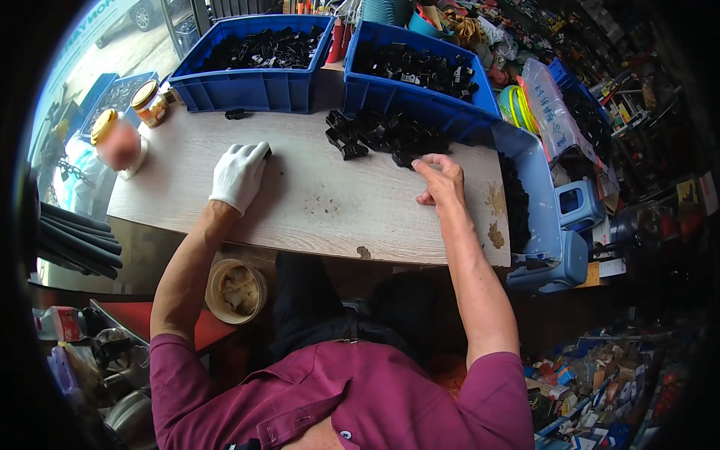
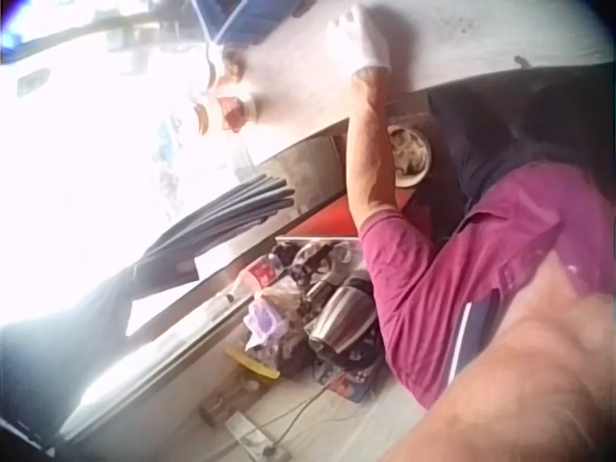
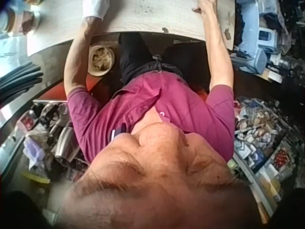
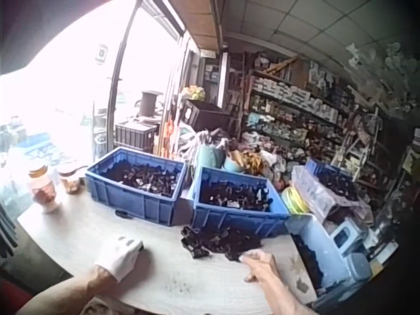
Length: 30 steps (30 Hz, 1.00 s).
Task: Sorting and inspecting small black plastic hardware components on a workbench from storage bins.
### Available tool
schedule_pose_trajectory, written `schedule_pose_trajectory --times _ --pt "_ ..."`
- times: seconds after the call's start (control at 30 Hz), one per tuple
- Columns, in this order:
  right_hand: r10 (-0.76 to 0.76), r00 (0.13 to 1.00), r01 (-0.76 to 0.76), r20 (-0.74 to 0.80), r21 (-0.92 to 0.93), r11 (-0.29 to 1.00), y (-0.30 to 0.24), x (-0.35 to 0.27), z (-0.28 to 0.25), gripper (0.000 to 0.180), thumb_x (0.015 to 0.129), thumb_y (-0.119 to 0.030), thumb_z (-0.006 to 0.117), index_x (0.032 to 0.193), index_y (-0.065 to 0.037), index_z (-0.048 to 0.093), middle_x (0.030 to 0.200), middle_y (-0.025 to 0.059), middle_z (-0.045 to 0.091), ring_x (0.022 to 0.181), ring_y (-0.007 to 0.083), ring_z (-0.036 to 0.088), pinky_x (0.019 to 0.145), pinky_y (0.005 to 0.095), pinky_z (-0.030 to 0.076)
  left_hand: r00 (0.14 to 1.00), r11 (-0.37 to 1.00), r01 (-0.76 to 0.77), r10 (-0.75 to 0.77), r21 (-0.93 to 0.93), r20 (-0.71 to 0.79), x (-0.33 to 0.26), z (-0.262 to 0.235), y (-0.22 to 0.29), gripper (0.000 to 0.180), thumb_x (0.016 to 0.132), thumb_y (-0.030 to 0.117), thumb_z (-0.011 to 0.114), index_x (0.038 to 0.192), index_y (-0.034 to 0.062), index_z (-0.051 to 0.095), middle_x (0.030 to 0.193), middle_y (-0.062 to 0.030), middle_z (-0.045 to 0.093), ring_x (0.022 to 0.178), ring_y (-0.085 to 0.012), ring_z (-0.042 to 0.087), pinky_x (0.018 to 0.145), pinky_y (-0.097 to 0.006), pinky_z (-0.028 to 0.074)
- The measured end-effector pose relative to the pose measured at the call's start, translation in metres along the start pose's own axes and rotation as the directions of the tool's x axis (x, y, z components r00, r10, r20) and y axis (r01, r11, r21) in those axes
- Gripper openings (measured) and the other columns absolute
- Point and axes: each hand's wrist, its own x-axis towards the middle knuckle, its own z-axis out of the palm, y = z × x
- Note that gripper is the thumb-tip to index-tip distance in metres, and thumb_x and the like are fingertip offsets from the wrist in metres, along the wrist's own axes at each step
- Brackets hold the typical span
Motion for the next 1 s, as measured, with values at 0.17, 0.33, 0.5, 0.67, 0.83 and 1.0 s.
schedule_pose_trajectory --times 0.17,0.33,0.5,0.67,0.83,1.0 --pt "-0.039 0.999 0.041 0.015 -0.141 0.989 0.0 0.001 0.016 0.025 0.086 -0.023 0.081 0.098 -0.003 0.071 0.074 0.0057 0.063 0.042 0.012 0.048 0.04 0.0301 0.05 0.999 0.994 0.009 -0.005 -0.105 0.032 0.002 0.0 0.037 0.016 0.089 0.013 0.068 0.104 0.0105 0.062 0.088 -0.0108 0.071 0.085 -0.0345 0.066 0.072 -0.045 0.055" --pt "0.021 0.992 -0.004 0.126 -0.136 0.991 0.003 -0.015 0.03 0.031 0.086 -0.028 0.083 0.095 -0.005 0.064 0.06 0.0008 0.055 0.037 0.0088 0.041 0.04 0.0303 0.05 0.988 0.91 0.119 -0.147 -0.398 -0.042 0.001 0.013 0.067 0.024 0.09 0.013 0.068 0.114 0.0083 0.069 0.097 -0.0146 0.072 0.09 -0.0373 0.067 0.078 -0.046 0.055" --pt "0.027 0.978 -0.023 0.208 -0.02 1.0 0.007 -0.034 0.035 0.032 0.088 -0.028 0.082 0.097 -0.004 0.063 0.056 0.0001 0.054 0.037 0.009 0.046 0.041 0.0317 0.053 0.964 0.733 0.227 -0.261 -0.641 0.042 0.001 0.018 0.103 0.027 0.091 0.011 0.066 0.118 0.0064 0.069 0.107 -0.0192 0.072 0.097 -0.0391 0.069 0.085 -0.043 0.056" --pt "-0.074 0.968 0.063 0.242 0.051 0.997 0.002 -0.038 0.033 0.036 0.087 -0.013 0.075 0.118 -0.001 0.064 0.055 0.0007 0.054 0.037 0.0101 0.047 0.041 0.0315 0.053 0.928 0.576 0.318 -0.351 -0.753 0.124 0.003 0.027 0.12 0.028 0.091 0.012 0.068 0.118 0.005 0.07 0.109 -0.0199 0.073 0.101 -0.0386 0.07 0.088 -0.041 0.056" --pt "-0.09 0.937 0.111 0.338 -0.042 0.993 -0.007 -0.029 0.044 0.047 0.083 -0.002 0.068 0.13 -0.005 0.063 0.056 0.0 0.052 0.037 0.0106 0.047 0.037 0.0312 0.049 0.934 0.571 0.326 -0.32 -0.754 0.162 0.013 0.031 0.131 0.028 0.091 0.012 0.067 0.118 0.0062 0.071 0.109 -0.0186 0.073 0.1 -0.0379 0.07 0.088 -0.042 0.057" --pt "-0.036 0.901 0.139 0.432 -0.211 0.967 -0.014 -0.027 0.049 0.045 0.082 -0.001 0.068 0.126 -0.007 0.066 0.057 -0.0006 0.052 0.038 0.0098 0.047 0.035 0.0299 0.046 0.974 0.716 0.212 -0.212 -0.665 0.082 0.02 0.04 0.135 0.026 0.091 0.01 0.066 0.116 0.007 0.071 0.103 -0.0175 0.073 0.09 -0.0376 0.07 0.08 -0.042 0.057"
